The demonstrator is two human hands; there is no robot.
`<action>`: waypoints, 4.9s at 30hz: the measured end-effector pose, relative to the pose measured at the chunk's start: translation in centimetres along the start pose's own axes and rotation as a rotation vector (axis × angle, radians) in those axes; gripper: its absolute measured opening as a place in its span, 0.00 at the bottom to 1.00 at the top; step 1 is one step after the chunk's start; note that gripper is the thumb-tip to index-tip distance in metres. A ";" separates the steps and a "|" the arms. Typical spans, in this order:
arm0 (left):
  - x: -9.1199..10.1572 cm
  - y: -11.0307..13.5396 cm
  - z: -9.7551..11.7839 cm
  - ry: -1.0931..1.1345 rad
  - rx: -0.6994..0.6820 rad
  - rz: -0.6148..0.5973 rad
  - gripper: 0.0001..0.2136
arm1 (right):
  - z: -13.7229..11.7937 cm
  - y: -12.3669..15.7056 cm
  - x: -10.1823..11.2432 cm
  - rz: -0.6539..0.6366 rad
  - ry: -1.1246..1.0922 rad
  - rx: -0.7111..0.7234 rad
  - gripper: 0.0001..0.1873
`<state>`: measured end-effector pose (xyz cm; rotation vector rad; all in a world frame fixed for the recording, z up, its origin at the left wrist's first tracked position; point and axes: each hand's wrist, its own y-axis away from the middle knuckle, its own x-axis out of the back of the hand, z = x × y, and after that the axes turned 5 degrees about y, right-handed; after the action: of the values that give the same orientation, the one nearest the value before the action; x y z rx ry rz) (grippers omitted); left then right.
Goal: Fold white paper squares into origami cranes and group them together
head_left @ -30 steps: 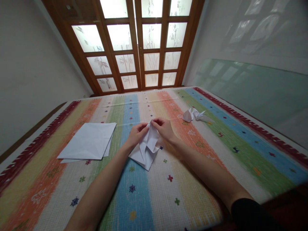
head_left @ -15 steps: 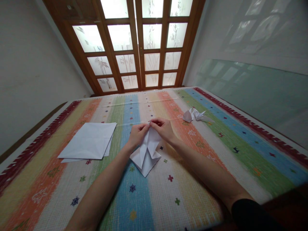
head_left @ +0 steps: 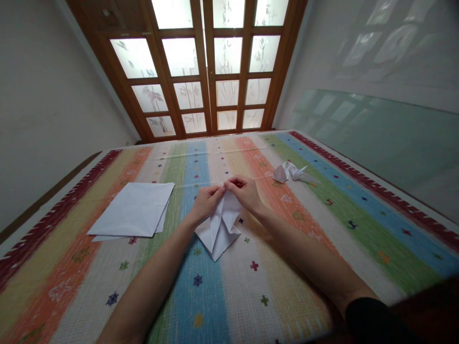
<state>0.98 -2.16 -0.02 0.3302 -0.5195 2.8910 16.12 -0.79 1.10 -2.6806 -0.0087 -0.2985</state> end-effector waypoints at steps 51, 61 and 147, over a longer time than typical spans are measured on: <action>0.0 -0.7 0.9 0.214 -0.099 0.400 0.14 | 0.8 0.0 1.0 -0.312 0.333 0.228 0.10; 1.7 -1.1 -2.4 0.140 0.036 0.130 0.15 | 1.0 -0.7 1.9 -0.245 0.497 0.180 0.12; -0.9 3.1 -3.5 -0.632 -0.016 -0.179 0.08 | 2.4 5.5 3.5 -0.399 1.173 0.951 0.13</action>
<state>0.51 -3.88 -4.49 1.2340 -0.5622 2.5651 20.34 -4.86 -2.63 -1.2674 -0.2511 -1.4831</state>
